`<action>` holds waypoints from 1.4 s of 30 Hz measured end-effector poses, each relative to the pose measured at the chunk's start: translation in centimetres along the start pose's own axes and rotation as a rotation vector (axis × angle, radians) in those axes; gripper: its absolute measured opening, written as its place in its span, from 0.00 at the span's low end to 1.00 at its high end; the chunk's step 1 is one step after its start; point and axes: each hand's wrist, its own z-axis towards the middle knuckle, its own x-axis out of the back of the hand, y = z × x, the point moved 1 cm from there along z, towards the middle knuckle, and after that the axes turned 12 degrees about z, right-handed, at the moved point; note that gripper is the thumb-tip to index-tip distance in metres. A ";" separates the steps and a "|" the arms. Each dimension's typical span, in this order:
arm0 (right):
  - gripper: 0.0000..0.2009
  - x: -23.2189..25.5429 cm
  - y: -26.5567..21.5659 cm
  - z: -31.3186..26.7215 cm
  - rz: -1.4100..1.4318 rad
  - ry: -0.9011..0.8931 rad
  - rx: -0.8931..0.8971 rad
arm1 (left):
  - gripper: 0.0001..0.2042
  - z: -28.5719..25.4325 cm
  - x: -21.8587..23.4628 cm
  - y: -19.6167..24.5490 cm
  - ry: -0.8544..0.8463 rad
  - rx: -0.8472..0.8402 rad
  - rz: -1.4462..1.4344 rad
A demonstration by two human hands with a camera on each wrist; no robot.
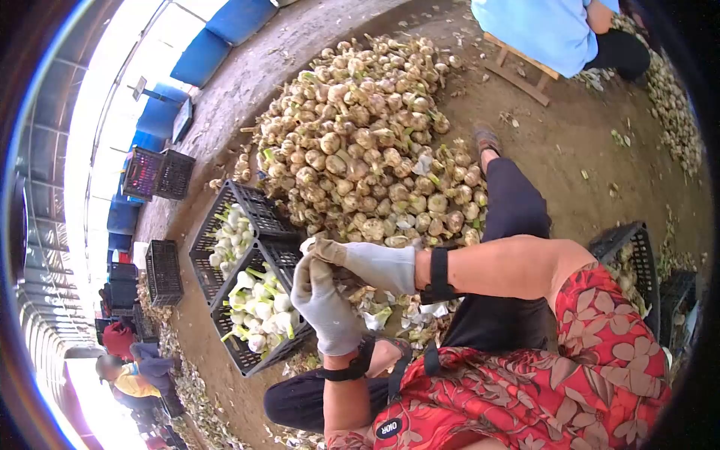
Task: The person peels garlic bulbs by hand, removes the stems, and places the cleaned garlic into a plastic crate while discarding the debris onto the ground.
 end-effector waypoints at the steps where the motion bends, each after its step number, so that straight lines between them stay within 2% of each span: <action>1: 0.31 0.0 0.2 0.0 0.022 0.010 -0.014 | 0.12 0.0 0.0 0.2 -0.007 -0.012 -0.010; 2: 0.31 0.5 0.7 0.4 0.018 -0.024 -0.006 | 0.11 -0.3 0.0 0.8 -0.012 0.004 0.023; 3: 0.30 0.0 0.4 0.0 -0.005 0.039 -0.024 | 0.12 0.0 0.5 -0.9 0.026 0.052 0.085; 5: 0.32 0.1 0.4 -0.3 -0.070 0.049 -0.041 | 0.12 0.0 0.3 -0.6 0.093 -0.064 0.241; 6: 0.33 0.4 0.9 0.2 -0.036 0.011 -0.061 | 0.11 0.0 0.6 -0.3 0.035 -0.028 0.258; 7: 0.33 0.6 1.2 -0.1 -0.047 0.033 -0.056 | 0.08 0.2 0.9 -0.8 0.044 -0.053 0.275; 8: 0.33 0.7 1.7 0.0 -0.023 0.023 -0.083 | 0.09 0.2 1.0 -1.2 0.040 -0.080 0.284; 10: 0.34 1.0 2.2 0.1 -0.018 0.002 -0.097 | 0.11 0.4 1.7 -2.2 0.017 -0.134 0.287; 13: 0.34 1.2 1.7 -0.6 -0.045 -0.004 -0.080 | 0.12 1.0 2.0 -2.9 0.041 -0.357 0.487; 17: 0.29 0.6 0.1 -1.1 0.057 -0.006 -0.038 | 0.11 1.4 0.4 -2.0 0.114 -0.347 0.583; 18: 0.27 0.6 -0.1 -1.1 0.084 -0.018 -0.021 | 0.10 1.6 0.1 -2.0 0.122 -0.466 0.624; 19: 0.26 0.7 -0.1 -1.0 0.111 -0.030 -0.003 | 0.10 1.6 -0.1 -2.1 0.148 -0.443 0.619; 20: 0.21 1.1 0.1 -0.7 0.175 -0.090 -0.003 | 0.10 1.5 -0.5 -2.1 0.174 -0.421 0.615; 23: 0.16 1.3 -0.4 0.2 0.087 -0.263 0.285 | 0.10 1.5 -1.1 -2.4 0.217 -0.392 0.512; 26: 0.14 1.1 -0.8 -0.2 0.091 -0.137 0.303 | 0.10 1.6 -2.5 -1.8 0.291 -0.345 0.442; 27: 0.14 0.6 -1.6 -0.8 0.131 -0.091 0.247 | 0.10 1.5 -3.0 -1.2 0.326 -0.324 0.432; 28: 0.14 0.1 -2.6 -1.8 0.171 -0.045 0.190 | 0.12 1.4 -3.3 -0.5 0.270 -0.406 0.428; 31: 0.16 0.0 -3.0 -2.0 0.192 0.027 0.109 | 0.12 1.9 -3.0 0.2 0.183 -0.315 0.519; 35: 0.20 1.0 -2.8 -1.6 0.067 0.085 0.099 | 0.13 2.7 -2.7 0.5 0.049 -0.489 0.566; 42: 0.23 1.2 -3.2 -1.8 0.052 0.065 0.134 | 0.16 3.0 -2.6 0.7 0.030 -0.432 0.584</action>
